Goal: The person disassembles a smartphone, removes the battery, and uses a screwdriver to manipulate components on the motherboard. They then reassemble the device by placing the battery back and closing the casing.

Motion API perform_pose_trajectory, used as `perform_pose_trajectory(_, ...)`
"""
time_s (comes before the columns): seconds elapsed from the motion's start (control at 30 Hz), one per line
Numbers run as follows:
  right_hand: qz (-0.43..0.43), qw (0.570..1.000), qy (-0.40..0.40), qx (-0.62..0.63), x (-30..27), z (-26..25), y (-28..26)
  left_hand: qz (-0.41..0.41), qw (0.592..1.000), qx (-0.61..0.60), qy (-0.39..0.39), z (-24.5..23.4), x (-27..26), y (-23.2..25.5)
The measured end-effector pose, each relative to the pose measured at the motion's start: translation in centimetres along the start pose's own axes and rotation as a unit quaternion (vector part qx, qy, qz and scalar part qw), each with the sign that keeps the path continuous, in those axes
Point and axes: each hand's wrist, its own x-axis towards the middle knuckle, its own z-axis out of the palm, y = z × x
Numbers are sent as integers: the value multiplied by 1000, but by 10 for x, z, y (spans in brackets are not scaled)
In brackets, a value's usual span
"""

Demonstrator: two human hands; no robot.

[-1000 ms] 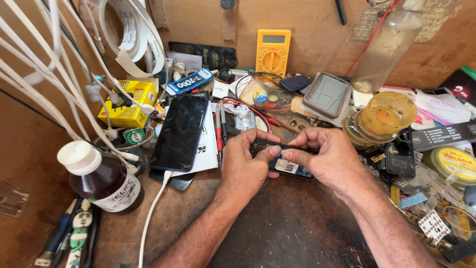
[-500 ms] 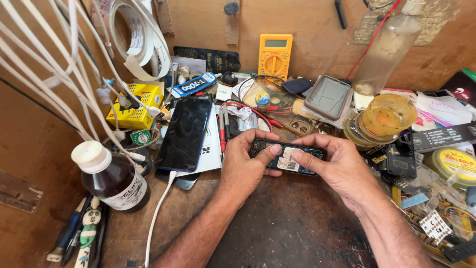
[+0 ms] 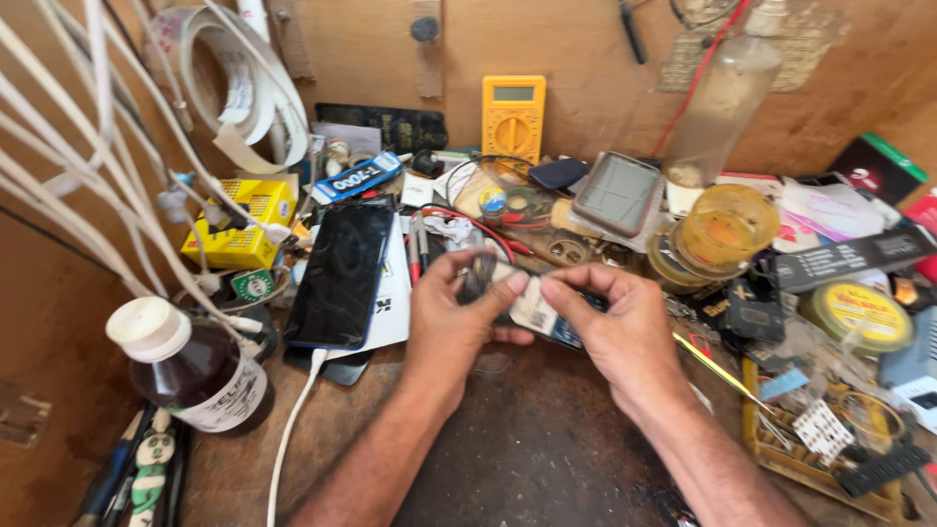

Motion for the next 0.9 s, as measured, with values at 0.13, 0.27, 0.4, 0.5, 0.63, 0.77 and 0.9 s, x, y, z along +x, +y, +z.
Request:
perform_pose_trajectory(0.13,7,1000,-17,-6,-3,0,-15,-3,999,22,-24,-6,0,-3)
perform_pose_trajectory(0.27,-78,965,59,-244,-9,-43,-32,28,999,19,-18,-8,3,-13)
perform_pose_trajectory(0.4,84,858,96,-498,-24,-101,-45,-47,998,10,31,-7,6,-12)
perform_pose_trajectory(0.5,109,815,40,-568,-30,-116,-36,-36,999,26,23,-6,5,-11)
perform_pose_trajectory(0.63,189,808,16,-558,-30,-113,-34,-19,999,1,29,-9,3,-11)
perform_pose_trajectory(0.77,208,805,-15,-555,-30,-108,-40,-12,999,14,36,-10,5,-14)
perform_pose_trajectory(0.9,214,798,-30,-563,-29,-113,-29,-16,998,34,50,-10,6,-15)
